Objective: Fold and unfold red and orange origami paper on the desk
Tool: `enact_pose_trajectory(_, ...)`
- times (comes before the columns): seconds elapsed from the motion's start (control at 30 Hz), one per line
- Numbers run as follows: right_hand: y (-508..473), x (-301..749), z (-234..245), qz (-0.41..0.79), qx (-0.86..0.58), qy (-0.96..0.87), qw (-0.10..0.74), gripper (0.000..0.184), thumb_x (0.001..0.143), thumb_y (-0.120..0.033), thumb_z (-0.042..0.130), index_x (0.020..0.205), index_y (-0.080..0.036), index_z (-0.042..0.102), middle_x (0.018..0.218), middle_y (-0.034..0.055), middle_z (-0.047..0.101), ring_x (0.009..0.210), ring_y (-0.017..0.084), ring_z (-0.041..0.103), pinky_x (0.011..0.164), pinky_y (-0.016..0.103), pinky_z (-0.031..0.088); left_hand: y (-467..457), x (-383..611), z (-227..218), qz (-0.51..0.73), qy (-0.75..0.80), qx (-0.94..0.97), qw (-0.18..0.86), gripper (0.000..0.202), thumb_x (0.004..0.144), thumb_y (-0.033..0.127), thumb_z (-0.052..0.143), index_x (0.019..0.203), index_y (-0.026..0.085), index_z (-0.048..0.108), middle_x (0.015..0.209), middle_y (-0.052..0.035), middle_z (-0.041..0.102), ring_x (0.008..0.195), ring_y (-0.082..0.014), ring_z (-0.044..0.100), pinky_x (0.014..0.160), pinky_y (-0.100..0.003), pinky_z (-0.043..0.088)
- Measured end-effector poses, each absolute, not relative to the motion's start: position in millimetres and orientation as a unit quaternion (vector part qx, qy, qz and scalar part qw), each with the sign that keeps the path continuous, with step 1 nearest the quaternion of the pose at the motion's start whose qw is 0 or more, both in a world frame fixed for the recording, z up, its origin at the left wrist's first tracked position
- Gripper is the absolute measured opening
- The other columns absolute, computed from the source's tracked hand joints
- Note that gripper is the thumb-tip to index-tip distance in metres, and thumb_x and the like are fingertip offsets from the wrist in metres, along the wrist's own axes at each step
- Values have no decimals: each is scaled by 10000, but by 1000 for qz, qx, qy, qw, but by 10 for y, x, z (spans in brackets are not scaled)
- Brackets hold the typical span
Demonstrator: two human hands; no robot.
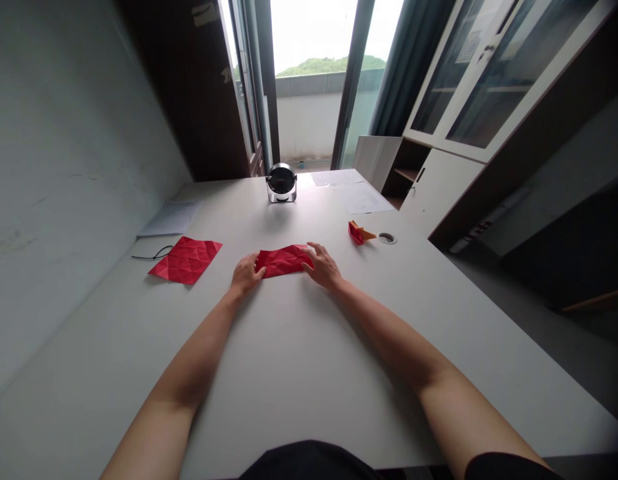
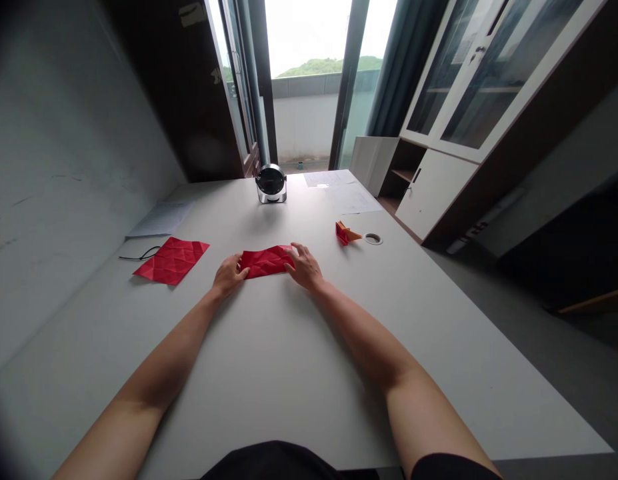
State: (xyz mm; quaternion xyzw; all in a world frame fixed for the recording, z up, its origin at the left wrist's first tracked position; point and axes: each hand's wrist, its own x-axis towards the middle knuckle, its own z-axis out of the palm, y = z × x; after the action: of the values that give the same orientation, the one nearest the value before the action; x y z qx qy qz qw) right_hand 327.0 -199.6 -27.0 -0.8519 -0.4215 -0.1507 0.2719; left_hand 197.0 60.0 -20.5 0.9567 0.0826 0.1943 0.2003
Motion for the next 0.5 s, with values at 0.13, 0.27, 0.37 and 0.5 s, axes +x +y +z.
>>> enact_pose_trajectory(0.13, -1931, 3170, -232, -141, -802, -534, 226, 423, 946, -276, 565, 1370, -269, 561, 1523, 90, 430, 1389, 291, 405, 1134, 501, 381, 560, 1948, -181, 226, 70, 960, 150, 686, 862, 292, 621, 1498, 224, 376, 1348, -129, 548, 1197, -302, 524, 1041, -450, 424)
enact_pose_trajectory(0.27, -1867, 3087, -249, -117, -767, -602, 188, 490, 960, -354, 569, 1439, -266, 514, 1571, 81, 380, 1468, 291, 307, 1218, 526, 233, 474, 1945, -161, 223, 23, 968, 112, 563, 914, 294, 557, 1467, 269, 449, 1550, -99, 383, 1423, -315, 338, 1162, -494, 302)
enact_pose_trajectory(0.37, -1853, 3073, -294, -85, -772, -607, 172, 533, 984, -400, 522, 1489, -243, 455, 1586, 93, 350, 1481, 282, 289, 1228, 512, 206, 400, 1975, -203, 170, -49, 979, 102, 424, 975, 359, 465, 1380, 275, 560, 1540, -76, 426, 1450, -290, 320, 1212, -525, 189)
enact_pose_trajectory(0.5, -1856, 3109, -354, -31, -793, -588, 156, 569, 1010, -461, 436, 1520, -209, 407, 1591, 101, 334, 1496, 270, 256, 1227, 479, 219, 365, 2025, -292, 95, -64, 987, 114, 456, 1007, 395, 381, 1421, 270, 526, 1531, -74, 455, 1425, -261, 378, 1205, -537, 197)
